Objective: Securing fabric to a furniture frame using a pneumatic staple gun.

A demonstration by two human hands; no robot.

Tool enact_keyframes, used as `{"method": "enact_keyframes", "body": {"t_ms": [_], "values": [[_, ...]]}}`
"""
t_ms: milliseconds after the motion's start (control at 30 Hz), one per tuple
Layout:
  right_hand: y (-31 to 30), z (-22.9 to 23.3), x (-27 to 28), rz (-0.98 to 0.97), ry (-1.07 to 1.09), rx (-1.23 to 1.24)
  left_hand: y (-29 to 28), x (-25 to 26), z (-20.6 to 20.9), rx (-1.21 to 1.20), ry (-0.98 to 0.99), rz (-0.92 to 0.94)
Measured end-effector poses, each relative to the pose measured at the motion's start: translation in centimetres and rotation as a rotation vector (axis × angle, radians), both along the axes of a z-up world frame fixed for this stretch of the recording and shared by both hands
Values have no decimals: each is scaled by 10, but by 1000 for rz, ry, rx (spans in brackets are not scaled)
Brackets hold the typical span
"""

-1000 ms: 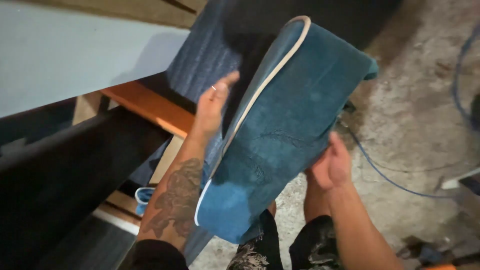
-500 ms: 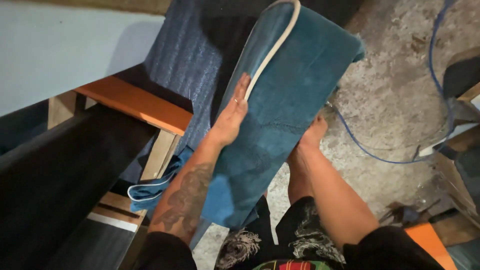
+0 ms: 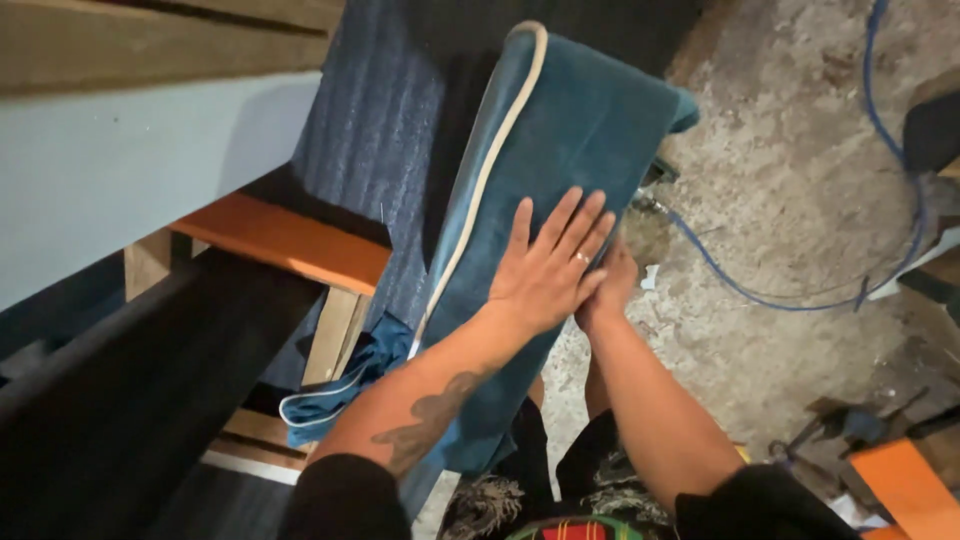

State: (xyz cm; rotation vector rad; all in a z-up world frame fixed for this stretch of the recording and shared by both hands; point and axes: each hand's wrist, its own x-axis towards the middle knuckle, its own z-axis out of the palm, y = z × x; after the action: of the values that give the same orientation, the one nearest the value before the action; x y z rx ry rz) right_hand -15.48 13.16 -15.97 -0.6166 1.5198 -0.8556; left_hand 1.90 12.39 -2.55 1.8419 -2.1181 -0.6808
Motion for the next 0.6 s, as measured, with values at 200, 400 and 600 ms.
{"method": "enact_keyframes", "body": {"t_ms": [200,400,600], "values": [[-66,96,15,-267,-381,293,6,-7,-2,-82,-15,-60],[-76,62,28,-224,-213,288,-3,3,12,-70,-13,-44],[-52,15,23,-97,124,8,-17,49,30,155,306,-140]]}}
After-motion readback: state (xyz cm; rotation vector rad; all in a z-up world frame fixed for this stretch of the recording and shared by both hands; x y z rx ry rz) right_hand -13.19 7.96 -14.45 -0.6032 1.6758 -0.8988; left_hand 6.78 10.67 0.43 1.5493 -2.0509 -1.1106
